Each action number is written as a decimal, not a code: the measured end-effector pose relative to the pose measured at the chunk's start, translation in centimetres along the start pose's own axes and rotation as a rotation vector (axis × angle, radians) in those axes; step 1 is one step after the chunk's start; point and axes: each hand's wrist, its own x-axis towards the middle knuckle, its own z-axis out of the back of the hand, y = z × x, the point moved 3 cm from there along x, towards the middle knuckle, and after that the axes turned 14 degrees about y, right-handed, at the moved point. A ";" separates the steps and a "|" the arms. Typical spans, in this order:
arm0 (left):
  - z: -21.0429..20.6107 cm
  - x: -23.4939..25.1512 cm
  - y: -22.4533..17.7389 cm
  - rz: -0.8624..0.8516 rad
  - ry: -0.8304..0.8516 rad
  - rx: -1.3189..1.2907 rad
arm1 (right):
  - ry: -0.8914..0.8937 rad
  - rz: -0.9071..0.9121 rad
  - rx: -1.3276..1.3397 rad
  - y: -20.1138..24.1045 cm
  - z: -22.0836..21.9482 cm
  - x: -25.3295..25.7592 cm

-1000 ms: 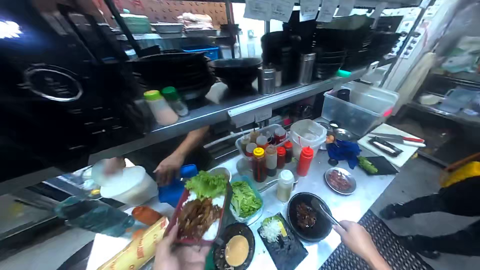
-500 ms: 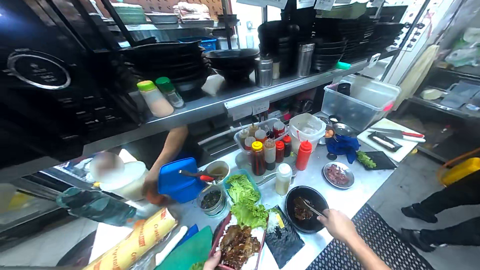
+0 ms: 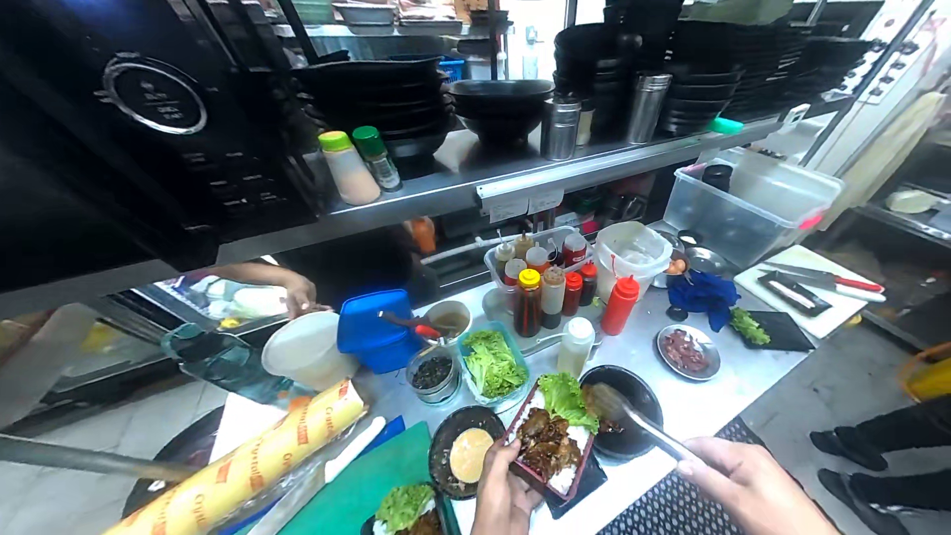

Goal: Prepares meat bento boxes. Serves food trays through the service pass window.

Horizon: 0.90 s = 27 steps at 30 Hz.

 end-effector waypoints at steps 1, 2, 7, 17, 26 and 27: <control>-0.3 0.3 0.3 0.007 0.002 -0.003 | 0.010 0.024 -0.114 1.1 -0.3 -0.3; -0.5 0.5 0.5 0.012 0.004 -0.003 | 0.026 0.018 -0.233 2.2 -0.7 -0.5; -0.8 1.0 0.9 0.022 0.046 -0.003 | 0.040 -0.069 -0.594 5.3 -1.7 -1.5; 0.0 0.6 0.4 0.009 0.087 -0.029 | 0.031 0.018 -0.612 7.9 -1.5 -2.4; 0.1 -0.1 0.2 0.005 0.090 -0.040 | 0.218 -0.016 -0.714 8.8 -2.4 -1.9; 0.3 -0.2 0.2 0.004 0.086 -0.050 | 0.221 -0.029 -0.724 9.1 -1.9 -2.1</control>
